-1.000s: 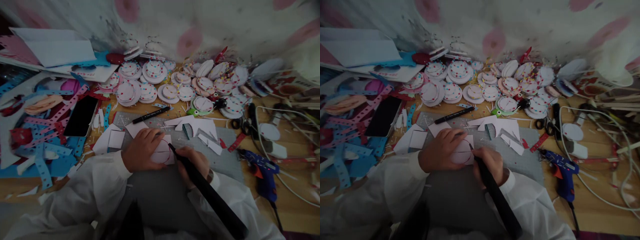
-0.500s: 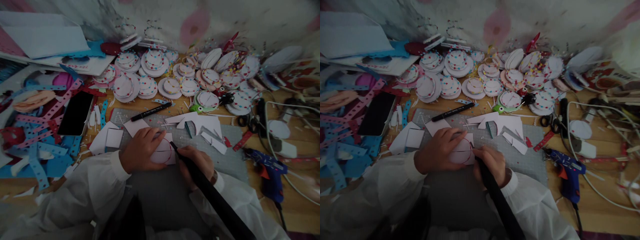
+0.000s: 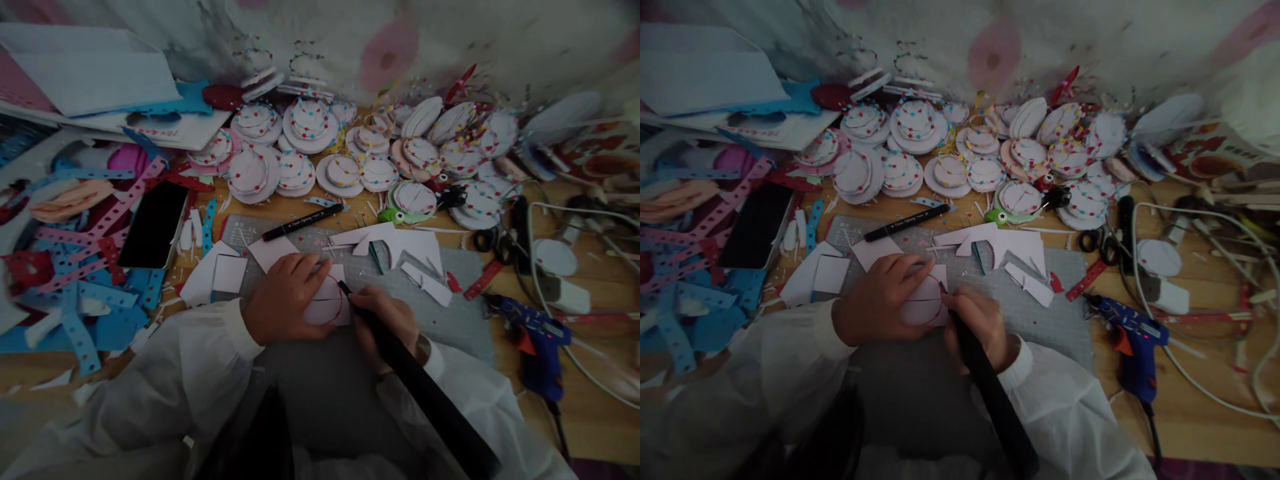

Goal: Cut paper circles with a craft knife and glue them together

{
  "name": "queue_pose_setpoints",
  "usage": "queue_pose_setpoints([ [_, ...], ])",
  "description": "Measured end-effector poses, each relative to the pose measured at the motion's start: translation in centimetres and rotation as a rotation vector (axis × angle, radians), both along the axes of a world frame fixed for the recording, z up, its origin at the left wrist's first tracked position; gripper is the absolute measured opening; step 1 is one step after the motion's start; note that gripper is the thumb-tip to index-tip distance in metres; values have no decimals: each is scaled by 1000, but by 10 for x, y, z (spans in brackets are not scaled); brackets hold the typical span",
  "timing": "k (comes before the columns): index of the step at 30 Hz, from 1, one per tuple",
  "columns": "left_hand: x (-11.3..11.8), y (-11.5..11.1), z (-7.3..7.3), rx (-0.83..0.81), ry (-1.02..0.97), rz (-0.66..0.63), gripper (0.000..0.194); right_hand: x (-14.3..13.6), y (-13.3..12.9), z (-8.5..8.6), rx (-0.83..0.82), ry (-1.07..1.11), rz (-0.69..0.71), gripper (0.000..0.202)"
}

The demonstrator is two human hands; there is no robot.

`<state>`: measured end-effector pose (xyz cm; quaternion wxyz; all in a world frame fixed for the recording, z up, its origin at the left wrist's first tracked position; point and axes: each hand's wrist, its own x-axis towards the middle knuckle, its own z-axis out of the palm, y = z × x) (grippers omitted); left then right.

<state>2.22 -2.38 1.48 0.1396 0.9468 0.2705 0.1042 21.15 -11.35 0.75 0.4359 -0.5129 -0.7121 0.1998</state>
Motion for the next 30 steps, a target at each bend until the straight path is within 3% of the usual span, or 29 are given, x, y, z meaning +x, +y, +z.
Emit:
queue_pose_setpoints([
  [8,9,-10,4,62,50,74,87,-2,1,-9,75,-7,9,25],
  [18,9,-16,0,71,38,124,88,-4,-4,-4,128,-38,8,29],
  [30,9,-16,0,103,94,129,97,-7,-14,0,55,-17,-12,29],
])
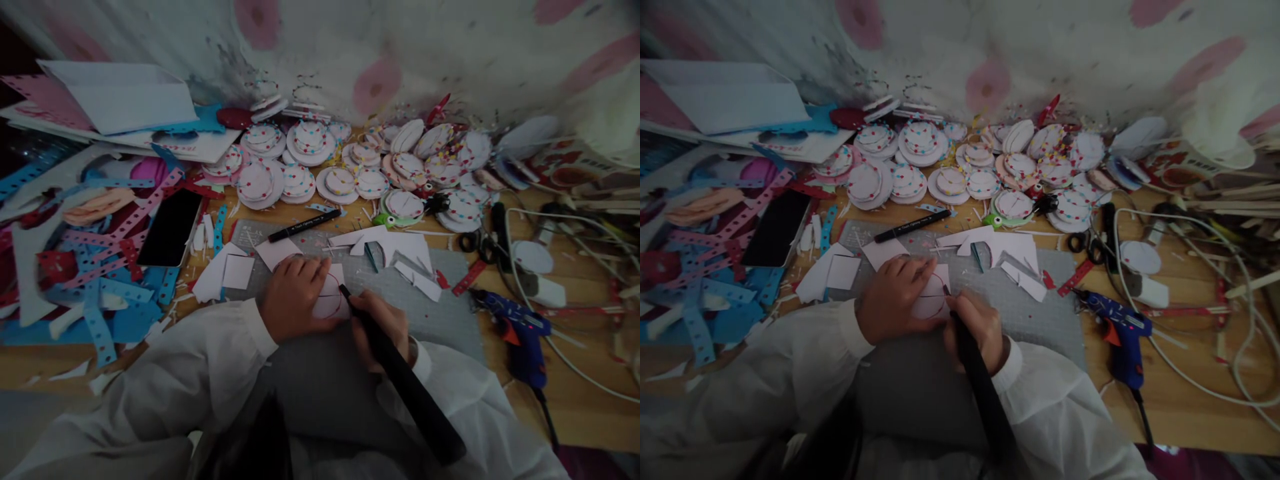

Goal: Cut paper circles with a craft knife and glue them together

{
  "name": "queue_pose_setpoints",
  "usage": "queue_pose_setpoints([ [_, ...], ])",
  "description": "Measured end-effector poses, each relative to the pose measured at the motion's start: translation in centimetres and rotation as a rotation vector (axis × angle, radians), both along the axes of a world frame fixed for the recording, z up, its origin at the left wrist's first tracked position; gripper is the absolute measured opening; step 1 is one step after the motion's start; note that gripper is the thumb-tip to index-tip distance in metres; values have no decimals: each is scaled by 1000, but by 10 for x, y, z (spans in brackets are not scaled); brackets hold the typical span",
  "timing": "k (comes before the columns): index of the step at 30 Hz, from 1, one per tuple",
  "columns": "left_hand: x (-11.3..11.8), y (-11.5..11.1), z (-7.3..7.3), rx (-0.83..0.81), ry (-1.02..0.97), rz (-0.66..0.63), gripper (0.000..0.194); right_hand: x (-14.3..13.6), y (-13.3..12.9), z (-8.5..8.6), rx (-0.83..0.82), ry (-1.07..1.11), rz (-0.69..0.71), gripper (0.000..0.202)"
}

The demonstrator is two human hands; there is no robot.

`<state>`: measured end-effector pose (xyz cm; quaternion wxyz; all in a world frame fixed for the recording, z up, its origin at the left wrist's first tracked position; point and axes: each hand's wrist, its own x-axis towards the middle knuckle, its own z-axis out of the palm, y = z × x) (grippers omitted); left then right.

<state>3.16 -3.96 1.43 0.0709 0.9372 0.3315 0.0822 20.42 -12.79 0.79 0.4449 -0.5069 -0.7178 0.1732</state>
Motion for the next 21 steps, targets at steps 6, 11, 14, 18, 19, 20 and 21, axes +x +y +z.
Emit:
queue_pose_setpoints([
  [6,0,-1,-2,29,-9,-2,98,-3,-6,3,-36,26,-24,27],
  [11,0,-1,0,22,0,1,97,-7,-12,2,-43,43,-75,28],
  [14,1,-1,1,19,8,3,97,-10,-15,1,-54,37,-101,29],
  [18,1,0,0,25,23,5,91,-16,-17,2,-39,26,-170,29],
  [19,1,0,0,26,25,5,90,-18,-17,2,-29,26,-181,29],
  [20,1,0,-1,26,26,5,90,-20,-17,2,-25,26,-189,29],
  [21,0,0,-1,24,26,6,89,-21,-18,3,-24,25,-195,29],
])
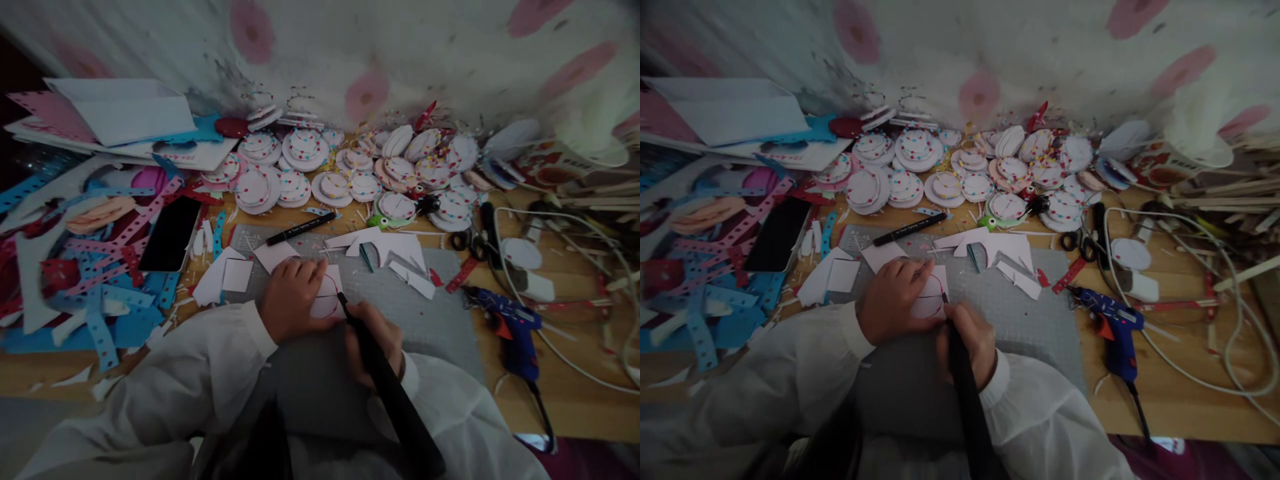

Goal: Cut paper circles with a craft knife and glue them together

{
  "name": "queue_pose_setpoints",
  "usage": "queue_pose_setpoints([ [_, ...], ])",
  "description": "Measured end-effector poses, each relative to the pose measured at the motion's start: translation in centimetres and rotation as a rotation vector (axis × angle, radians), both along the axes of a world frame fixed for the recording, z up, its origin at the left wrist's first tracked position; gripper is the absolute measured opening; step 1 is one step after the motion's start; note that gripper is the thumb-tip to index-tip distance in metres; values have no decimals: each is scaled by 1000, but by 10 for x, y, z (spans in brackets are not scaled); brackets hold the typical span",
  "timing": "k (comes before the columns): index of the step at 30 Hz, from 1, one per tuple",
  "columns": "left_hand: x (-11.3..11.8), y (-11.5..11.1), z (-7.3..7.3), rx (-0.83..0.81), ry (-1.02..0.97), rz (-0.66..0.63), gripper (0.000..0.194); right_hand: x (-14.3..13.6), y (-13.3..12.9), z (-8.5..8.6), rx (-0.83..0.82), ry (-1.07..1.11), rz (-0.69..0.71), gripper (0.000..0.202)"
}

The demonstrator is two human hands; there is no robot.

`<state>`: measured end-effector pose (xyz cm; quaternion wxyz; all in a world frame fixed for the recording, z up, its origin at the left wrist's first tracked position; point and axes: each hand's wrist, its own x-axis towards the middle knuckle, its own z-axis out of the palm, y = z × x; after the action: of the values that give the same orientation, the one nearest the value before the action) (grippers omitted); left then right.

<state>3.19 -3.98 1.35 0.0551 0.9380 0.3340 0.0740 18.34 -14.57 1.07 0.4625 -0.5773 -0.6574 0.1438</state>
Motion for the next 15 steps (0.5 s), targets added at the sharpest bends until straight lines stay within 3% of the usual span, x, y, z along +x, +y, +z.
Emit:
queue_pose_setpoints([
  [15,0,0,2,0,-25,-9,98,4,-6,-5,51,-26,-27,33],
])
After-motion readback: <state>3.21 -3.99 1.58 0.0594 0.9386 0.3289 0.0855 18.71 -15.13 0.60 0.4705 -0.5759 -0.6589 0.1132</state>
